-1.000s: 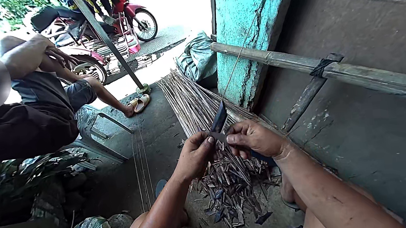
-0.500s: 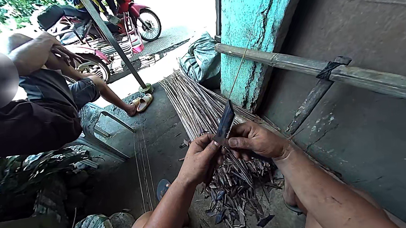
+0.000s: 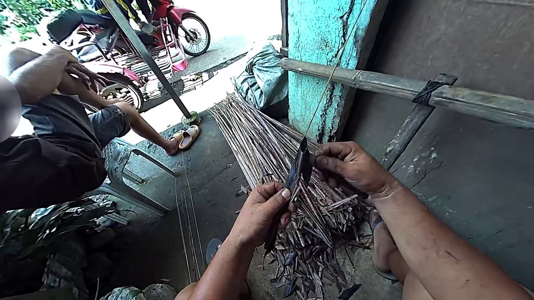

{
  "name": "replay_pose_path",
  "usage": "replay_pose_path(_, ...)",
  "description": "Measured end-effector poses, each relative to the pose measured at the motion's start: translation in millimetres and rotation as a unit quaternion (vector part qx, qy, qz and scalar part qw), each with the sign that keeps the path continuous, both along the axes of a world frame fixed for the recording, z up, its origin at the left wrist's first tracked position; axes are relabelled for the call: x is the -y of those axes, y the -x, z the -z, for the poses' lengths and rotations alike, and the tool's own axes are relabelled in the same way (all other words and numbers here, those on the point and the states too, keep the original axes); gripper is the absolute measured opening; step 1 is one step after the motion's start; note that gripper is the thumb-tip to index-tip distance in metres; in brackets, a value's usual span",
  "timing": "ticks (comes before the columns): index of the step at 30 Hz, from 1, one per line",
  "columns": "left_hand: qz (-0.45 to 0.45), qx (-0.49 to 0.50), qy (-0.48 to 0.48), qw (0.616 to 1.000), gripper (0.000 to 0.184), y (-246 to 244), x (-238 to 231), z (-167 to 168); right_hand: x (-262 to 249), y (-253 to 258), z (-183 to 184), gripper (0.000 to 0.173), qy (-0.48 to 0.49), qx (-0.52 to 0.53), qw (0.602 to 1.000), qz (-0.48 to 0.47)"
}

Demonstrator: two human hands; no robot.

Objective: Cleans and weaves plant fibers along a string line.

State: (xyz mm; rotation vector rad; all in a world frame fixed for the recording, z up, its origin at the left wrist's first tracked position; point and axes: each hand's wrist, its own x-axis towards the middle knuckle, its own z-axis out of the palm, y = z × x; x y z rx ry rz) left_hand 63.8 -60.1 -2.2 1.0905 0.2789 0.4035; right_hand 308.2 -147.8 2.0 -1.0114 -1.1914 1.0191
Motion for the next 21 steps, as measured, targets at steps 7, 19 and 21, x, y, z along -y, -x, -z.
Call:
replay_pose_path(7, -0.027, -0.012, -0.033, 0.999, 0.014, 0.6, -1.7, 3.5, 1.3, -1.9, -12.1, 0.014, -0.053, -0.064, 0.990, 0.112)
replay_pose_path(19, -0.070, -0.063, -0.177, 0.980, 0.017, -1.1, -0.3, -2.1, -1.5, 13.3, -9.5, 0.012, 0.070, -0.025, 0.997, -0.031)
replay_pose_path(21, -0.060, -0.061, -0.171, 0.982, 0.018, 1.1, -0.8, -4.0, -1.1, 11.0, -11.4, 0.012, 0.051, -0.023, 0.998, -0.007)
